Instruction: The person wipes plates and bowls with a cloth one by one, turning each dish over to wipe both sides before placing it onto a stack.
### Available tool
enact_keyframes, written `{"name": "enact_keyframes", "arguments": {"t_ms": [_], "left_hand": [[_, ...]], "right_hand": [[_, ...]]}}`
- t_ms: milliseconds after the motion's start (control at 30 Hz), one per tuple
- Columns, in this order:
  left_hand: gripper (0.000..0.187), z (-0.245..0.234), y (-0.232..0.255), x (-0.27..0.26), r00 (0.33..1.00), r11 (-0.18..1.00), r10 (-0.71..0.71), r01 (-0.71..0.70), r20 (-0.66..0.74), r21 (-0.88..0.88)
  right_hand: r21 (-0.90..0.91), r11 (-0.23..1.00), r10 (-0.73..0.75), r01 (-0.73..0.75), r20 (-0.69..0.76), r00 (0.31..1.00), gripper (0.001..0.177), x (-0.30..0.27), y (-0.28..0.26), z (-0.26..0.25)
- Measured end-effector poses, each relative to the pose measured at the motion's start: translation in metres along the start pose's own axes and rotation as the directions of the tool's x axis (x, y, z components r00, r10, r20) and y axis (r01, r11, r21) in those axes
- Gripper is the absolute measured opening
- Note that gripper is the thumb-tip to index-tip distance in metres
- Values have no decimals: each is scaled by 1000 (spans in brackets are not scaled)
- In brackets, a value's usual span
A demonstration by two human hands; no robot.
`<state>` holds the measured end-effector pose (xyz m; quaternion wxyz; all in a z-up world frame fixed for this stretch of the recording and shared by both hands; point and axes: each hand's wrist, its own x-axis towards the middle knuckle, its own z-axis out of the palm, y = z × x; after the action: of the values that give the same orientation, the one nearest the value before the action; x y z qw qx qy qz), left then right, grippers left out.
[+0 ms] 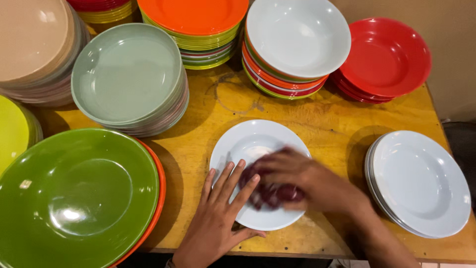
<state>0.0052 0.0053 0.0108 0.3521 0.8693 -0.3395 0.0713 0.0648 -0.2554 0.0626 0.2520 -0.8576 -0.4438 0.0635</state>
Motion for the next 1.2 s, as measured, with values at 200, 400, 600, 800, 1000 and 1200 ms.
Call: {"name": "enact_keyframes", "arguments": {"t_ms": [200, 400, 600, 800, 1000, 1200], "left_hand": [[105, 2, -1, 0, 1000, 999, 14, -13, -17, 47], [106, 2, -1, 0, 1000, 1000, -12, 12, 20, 25], [104, 1, -1, -1, 1000, 999, 21, -21, 3, 28], [104, 0, 1, 0, 1000, 999, 14, -14, 0, 31], [101, -3, 3, 0, 1000, 998, 15, -13, -27, 57], [101, -4, 5, 2, 1000, 999, -6, 6, -12, 41]], "right_hand": [[-39, 999, -2, -3, -145, 989, 68, 13, -11, 4], [139, 986, -94, 92, 6, 996, 56, 6, -13, 0], [-157, 984, 67, -84, -112, 991, 67, 9, -5, 1], [166, 986, -40, 33, 42, 998, 54, 1, -9, 9], [-99, 994, 39, -51, -118, 992, 58, 4, -2, -3], [92, 995, -28, 24, 40, 999, 52, 5, -10, -2]]}}
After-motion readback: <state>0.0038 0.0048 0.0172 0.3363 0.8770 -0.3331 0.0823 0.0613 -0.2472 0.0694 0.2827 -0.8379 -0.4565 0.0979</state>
